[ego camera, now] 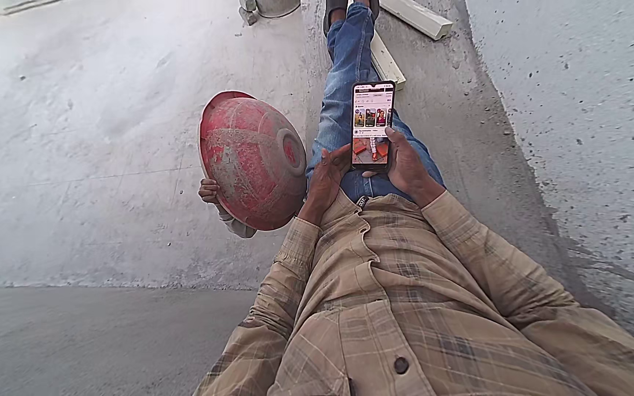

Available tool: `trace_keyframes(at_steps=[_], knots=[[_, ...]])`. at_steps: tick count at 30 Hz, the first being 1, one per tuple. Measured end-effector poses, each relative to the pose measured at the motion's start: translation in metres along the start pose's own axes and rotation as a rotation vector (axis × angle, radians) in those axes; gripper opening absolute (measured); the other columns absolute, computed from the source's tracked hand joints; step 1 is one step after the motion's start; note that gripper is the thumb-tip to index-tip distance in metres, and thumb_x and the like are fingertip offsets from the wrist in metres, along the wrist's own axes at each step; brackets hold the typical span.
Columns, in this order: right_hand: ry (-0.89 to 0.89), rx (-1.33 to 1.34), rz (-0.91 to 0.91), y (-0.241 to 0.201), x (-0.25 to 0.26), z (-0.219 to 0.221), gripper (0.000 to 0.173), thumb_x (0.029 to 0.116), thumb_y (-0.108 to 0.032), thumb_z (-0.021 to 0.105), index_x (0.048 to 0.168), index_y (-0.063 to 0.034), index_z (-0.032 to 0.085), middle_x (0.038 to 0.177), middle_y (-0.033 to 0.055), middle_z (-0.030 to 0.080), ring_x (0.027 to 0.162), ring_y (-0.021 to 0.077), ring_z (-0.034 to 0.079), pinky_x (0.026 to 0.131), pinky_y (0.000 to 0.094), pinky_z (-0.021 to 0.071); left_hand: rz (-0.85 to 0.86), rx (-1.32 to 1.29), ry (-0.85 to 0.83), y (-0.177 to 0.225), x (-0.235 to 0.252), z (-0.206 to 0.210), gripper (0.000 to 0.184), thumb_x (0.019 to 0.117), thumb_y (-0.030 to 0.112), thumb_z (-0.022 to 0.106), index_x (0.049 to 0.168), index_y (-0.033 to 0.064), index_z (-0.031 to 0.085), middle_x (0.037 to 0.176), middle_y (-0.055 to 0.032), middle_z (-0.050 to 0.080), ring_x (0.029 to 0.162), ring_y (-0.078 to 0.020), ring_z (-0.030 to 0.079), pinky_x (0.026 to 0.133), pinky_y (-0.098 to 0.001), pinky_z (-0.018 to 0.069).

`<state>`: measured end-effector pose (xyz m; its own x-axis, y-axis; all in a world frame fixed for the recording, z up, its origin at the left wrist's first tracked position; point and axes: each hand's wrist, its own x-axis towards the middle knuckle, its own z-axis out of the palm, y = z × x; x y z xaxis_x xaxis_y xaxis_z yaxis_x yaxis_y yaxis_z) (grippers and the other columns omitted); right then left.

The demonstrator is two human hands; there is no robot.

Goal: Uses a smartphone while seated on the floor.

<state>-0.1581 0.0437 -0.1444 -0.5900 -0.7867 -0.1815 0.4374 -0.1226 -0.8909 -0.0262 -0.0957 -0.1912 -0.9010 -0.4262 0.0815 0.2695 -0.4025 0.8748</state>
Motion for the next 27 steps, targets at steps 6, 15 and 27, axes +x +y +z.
trace_keyframes(at_steps=[6, 15, 27], knots=[[-0.058, -0.022, -0.064, 0.004, -0.001, -0.003, 0.041, 0.0967, -0.006, 0.04, 0.135, -0.0173, 0.052, 0.116, 0.0059, 0.065, 0.096, 0.02, 0.07, 0.063, 0.0424, 0.0629, 0.01, 0.019, -0.013, 0.0, 0.0, 0.0, 0.068, 0.1083, 0.052, 0.016, 0.136, 0.0065, 0.058, 0.133, -0.0079, 0.065, 0.122, -0.0155, 0.062, 0.108, -0.0335, 0.0471], [0.028, 0.067, 0.009, -0.001, 0.007, 0.001, 0.044, 0.112, -0.038, 0.026, 0.137, -0.012, 0.052, 0.119, 0.0124, 0.067, 0.1, 0.0281, 0.071, 0.064, 0.0467, 0.0631, 0.005, 0.022, 0.002, 0.001, -0.001, 0.001, 0.067, 0.1084, 0.053, 0.019, 0.136, 0.0053, 0.058, 0.133, -0.0083, 0.065, 0.121, -0.0163, 0.063, 0.108, -0.034, 0.0478], [-0.035, 0.058, -0.003, 0.005, 0.011, -0.006, 0.056, 0.1103, -0.047, 0.018, 0.141, -0.011, 0.048, 0.124, 0.013, 0.066, 0.103, 0.0282, 0.071, 0.066, 0.0461, 0.0631, -0.002, 0.024, -0.017, 0.0, -0.001, 0.0, 0.071, 0.108, 0.053, 0.012, 0.139, 0.0055, 0.055, 0.135, -0.009, 0.063, 0.124, -0.0161, 0.061, 0.11, -0.0335, 0.0458]])
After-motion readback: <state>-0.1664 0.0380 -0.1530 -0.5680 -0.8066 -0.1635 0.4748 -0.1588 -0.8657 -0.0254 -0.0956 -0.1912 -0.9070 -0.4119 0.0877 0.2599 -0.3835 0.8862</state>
